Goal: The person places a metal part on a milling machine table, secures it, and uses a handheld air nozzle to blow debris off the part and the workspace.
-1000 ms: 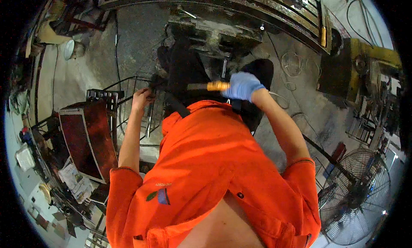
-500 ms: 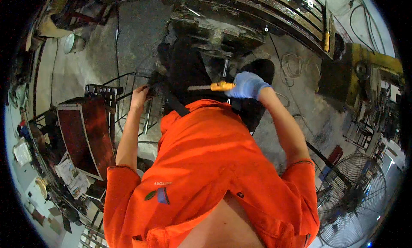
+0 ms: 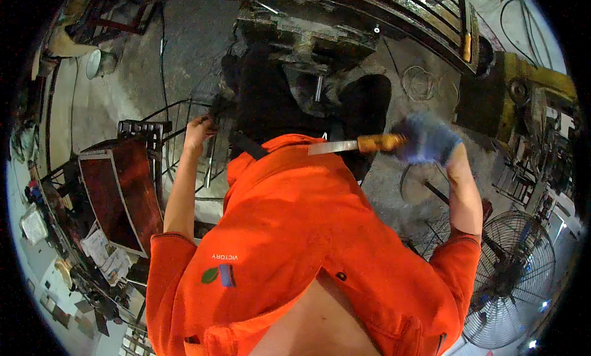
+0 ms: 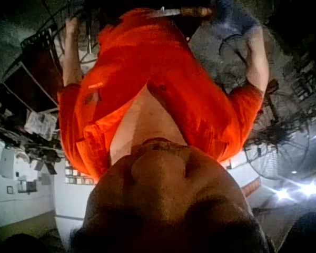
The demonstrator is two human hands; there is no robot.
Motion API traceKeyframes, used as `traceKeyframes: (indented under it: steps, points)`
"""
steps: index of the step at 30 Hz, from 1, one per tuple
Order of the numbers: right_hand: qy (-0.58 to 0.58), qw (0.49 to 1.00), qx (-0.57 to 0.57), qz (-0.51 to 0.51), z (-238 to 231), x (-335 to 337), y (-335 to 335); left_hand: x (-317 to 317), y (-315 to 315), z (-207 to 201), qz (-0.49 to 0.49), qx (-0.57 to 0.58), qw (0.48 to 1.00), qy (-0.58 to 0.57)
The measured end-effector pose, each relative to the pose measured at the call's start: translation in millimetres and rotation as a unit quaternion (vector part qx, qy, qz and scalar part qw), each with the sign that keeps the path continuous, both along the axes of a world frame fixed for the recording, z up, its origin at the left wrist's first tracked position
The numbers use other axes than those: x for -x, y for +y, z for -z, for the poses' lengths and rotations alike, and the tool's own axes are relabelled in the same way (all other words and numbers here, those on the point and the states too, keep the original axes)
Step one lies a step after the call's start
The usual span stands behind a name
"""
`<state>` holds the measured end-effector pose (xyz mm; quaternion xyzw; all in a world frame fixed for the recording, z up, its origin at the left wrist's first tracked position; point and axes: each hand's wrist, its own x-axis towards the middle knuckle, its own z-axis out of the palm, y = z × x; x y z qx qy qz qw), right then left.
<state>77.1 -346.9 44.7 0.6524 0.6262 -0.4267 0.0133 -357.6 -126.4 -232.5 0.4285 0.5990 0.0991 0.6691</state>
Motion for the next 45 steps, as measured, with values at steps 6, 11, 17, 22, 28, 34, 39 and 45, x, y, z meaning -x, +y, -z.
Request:
traceKeyframes:
  steps: [6, 11, 17, 22, 28, 34, 39, 45]
  points:
    - [-0.078, 0.994, 0.067, -0.036, 33.9, -19.1, -10.2, -1.8, 1.6, -27.1, -0.027, -0.017, 0.999, 0.009]
    - [0.099, 0.985, 0.139, -0.011, -29.4, -31.5, -29.1, 10.9, -6.8, -23.2, -0.008, -0.025, 0.999, 0.027]
    - [0.172, 0.980, 0.085, 0.059, -65.7, -50.8, -101.5, 3.6, -5.0, -18.8, 0.020, -0.019, 0.999, 0.043]
    - [0.096, 0.973, 0.203, 0.054, -86.2, -54.3, -120.0, 0.3, -8.3, -22.0, -0.003, -0.021, 0.999, 0.043]
    - [0.038, 0.992, 0.081, 0.085, -75.2, -38.4, -166.3, -16.4, 9.3, -26.3, 0.012, -0.030, 0.999, 0.002]
    - [-0.144, 0.988, 0.051, 0.036, -65.3, -53.7, -143.2, 6.0, 8.8, -4.9, -0.001, -0.028, 0.999, -0.046]
    - [0.038, 0.998, 0.029, 0.037, -73.8, -52.1, -149.9, 8.3, -1.4, -19.0, -0.036, -0.025, 0.999, -0.024]
    - [-0.184, 0.980, -0.057, 0.052, -31.9, -62.0, -109.9, -1.8, 0.3, -15.4, 0.003, -0.033, 0.999, 0.002]
